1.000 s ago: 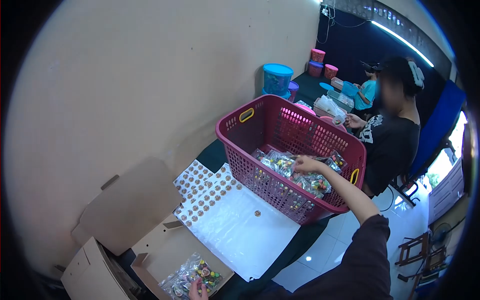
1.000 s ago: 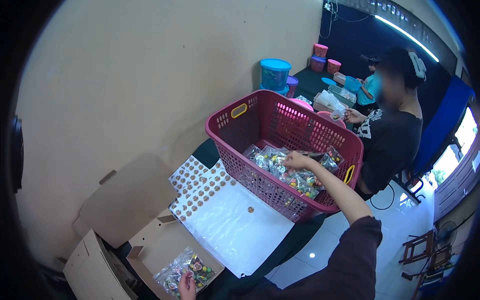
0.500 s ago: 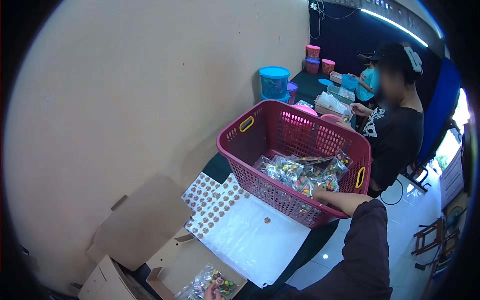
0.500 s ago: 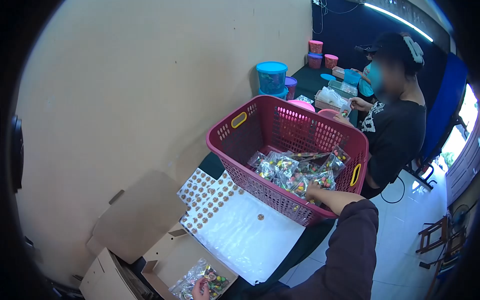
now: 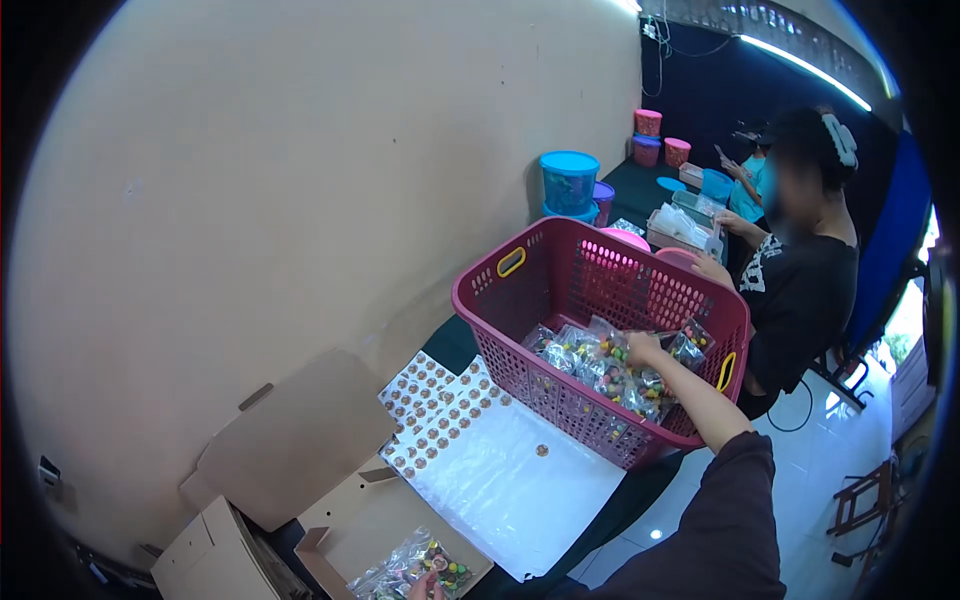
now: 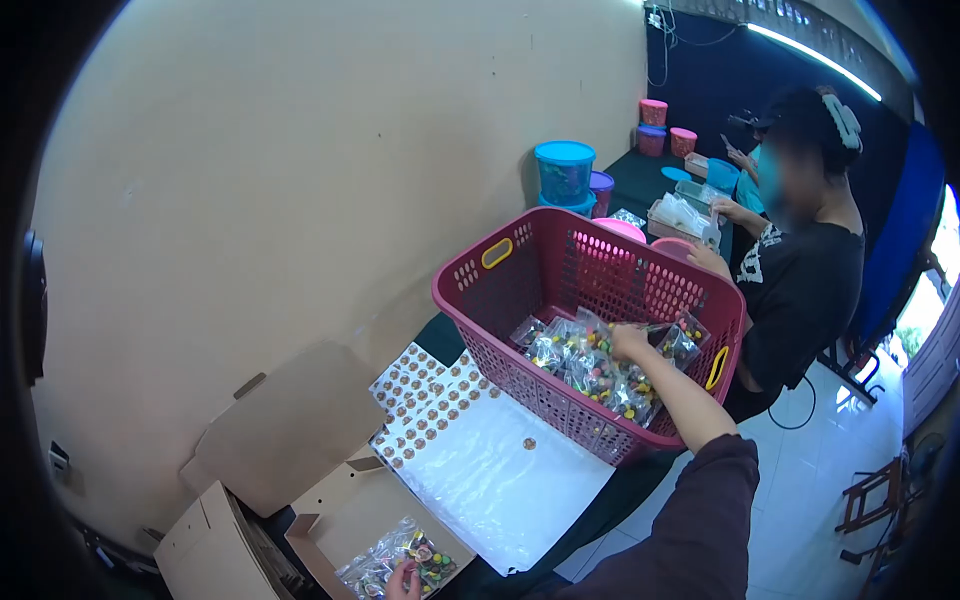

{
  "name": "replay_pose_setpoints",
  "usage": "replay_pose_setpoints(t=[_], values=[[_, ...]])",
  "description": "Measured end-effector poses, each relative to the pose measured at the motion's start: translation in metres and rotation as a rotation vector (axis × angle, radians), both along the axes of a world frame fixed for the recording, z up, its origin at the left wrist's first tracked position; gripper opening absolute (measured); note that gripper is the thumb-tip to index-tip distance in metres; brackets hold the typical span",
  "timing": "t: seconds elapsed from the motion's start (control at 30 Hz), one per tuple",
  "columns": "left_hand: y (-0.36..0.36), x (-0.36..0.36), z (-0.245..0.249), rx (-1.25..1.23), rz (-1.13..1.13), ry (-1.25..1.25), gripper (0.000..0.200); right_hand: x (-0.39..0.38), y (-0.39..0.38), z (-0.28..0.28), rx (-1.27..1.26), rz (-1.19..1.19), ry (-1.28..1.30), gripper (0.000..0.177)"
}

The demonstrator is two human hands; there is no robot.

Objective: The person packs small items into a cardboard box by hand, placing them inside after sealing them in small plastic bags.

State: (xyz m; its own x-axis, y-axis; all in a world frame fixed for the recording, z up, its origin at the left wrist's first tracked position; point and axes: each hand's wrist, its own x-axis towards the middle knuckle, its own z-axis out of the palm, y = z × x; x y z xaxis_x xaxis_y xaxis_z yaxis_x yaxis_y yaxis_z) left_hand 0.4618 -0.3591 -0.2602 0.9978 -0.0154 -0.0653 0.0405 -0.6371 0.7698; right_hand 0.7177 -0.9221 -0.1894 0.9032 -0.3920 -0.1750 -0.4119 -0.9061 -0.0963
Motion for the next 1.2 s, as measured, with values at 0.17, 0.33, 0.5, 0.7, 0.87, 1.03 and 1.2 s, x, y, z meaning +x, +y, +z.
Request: replay_pose_setpoints(t=[0.17,0.33,0.5,0.7,0.87,1.03,1.2], values=[[-0.006,0.0,0.007,0.068,-0.036,-0.076,0.028,0.001,-0.013,0.052,0.154,0.244,-0.396,0.027],[-0.02,-0.004,0.022,-0.109,-0.082,-0.042,0.03,-0.059,0.106,0.183,0.966,0.466,-0.878,0.035],[-0.038,-0.001,0.038,-0.373,-0.041,0.007,0.025,-0.139,0.212,0.159,1.634,0.515,-0.57,0.037],[-0.041,0.005,0.071,-0.939,0.023,0.11,0.045,-0.189,0.309,0.049,2.408,-0.206,0.479,0.032],[-0.032,0.003,0.091,-1.225,0.086,0.146,0.053,-0.223,0.358,0.076,2.123,0.035,0.213,0.035],[-0.021,-0.005,0.109,-0.846,-0.102,0.101,0.036,-0.224,0.371,0.065,1.951,0.214,0.122,0.036],[-0.025,-0.005,0.115,-0.982,0.065,0.192,0.025,-0.211,0.377,0.063,1.952,0.29,0.148,0.033]])
